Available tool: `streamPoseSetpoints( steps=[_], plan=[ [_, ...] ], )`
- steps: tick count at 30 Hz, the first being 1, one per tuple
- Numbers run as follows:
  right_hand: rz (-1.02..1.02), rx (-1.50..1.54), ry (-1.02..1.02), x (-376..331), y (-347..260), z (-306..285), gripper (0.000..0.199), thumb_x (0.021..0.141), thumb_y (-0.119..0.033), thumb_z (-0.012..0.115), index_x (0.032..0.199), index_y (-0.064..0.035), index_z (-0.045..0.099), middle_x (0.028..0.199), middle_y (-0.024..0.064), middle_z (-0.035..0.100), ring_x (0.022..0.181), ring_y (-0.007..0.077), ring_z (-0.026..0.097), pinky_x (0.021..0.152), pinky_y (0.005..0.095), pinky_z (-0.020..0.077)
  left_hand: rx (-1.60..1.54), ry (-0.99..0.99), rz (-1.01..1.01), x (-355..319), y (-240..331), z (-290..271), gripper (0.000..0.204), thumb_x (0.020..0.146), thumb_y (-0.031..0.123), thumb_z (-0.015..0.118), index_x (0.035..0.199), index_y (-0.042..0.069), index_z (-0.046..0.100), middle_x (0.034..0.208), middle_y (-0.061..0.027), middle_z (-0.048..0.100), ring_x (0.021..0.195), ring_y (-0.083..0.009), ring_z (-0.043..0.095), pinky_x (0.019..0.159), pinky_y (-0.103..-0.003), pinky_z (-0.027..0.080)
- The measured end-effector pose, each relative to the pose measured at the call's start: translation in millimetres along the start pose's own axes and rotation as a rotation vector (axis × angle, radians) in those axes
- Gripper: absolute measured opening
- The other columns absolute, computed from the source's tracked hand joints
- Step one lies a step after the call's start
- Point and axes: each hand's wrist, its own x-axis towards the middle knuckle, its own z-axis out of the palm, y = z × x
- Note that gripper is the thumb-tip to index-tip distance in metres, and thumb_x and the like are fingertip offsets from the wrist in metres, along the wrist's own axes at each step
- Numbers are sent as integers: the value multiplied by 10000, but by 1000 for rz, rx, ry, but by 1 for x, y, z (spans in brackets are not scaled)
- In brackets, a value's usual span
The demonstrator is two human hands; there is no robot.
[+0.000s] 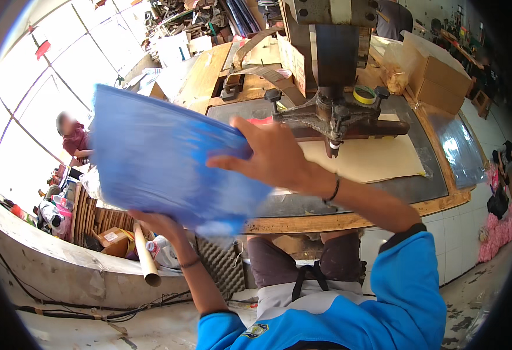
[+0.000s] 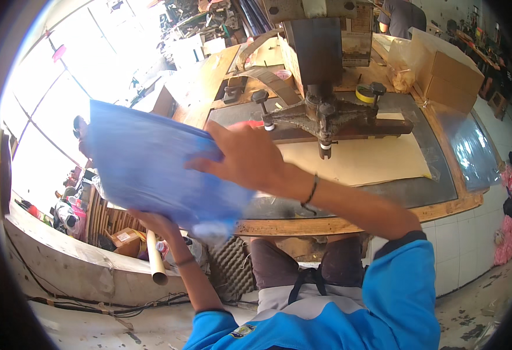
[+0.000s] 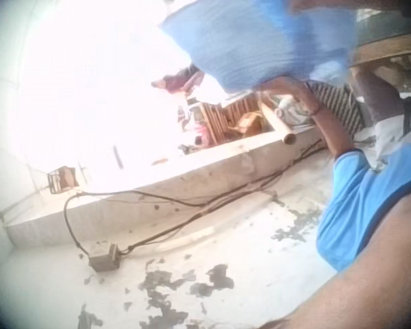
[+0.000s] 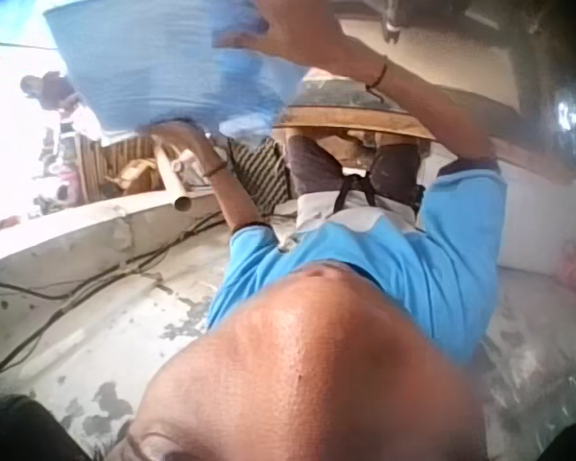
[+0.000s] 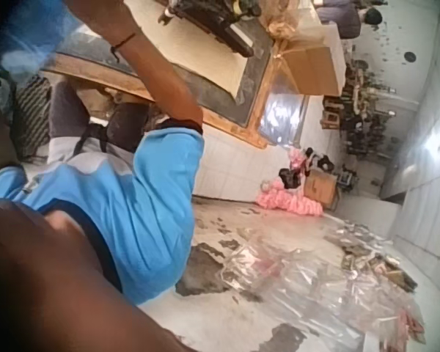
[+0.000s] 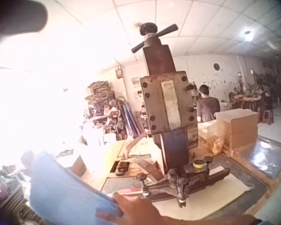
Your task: The person aligns plastic folders on a workbench and stacks them into a pile by hand.
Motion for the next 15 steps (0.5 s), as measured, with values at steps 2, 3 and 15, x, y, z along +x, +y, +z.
streamPoseSetpoints(
  steps=[2,3,15],
  plan=[
    [44,12,45,11,15,-6,756,827,-725,655,976,15,638,647,178,651,639,326,707,633,456,565,-60,-25,-210,2,11,13,817,1048,621,289,1520,-44,307,1528,-229,392,1351,-352,467,1141,-448,421],
    [72,29,38,16,14,-8,738,829,-717,660,929,13,633,636,178,648,637,323,707,629,455,564,-67,-23,-333,-1,18,10,830,1043,634,289,1520,-45,306,1526,-229,392,1359,-351,457,1146,-448,412],
    [-109,-149,65,3,-8,-8,667,827,-669,714,973,-22,639,628,96,618,598,284,673,557,373,518,-47,139,-233,-1,40,11,707,1069,539,248,1512,-6,328,1487,-211,440,1353,-347,471,1146,-464,423]
  ],
)
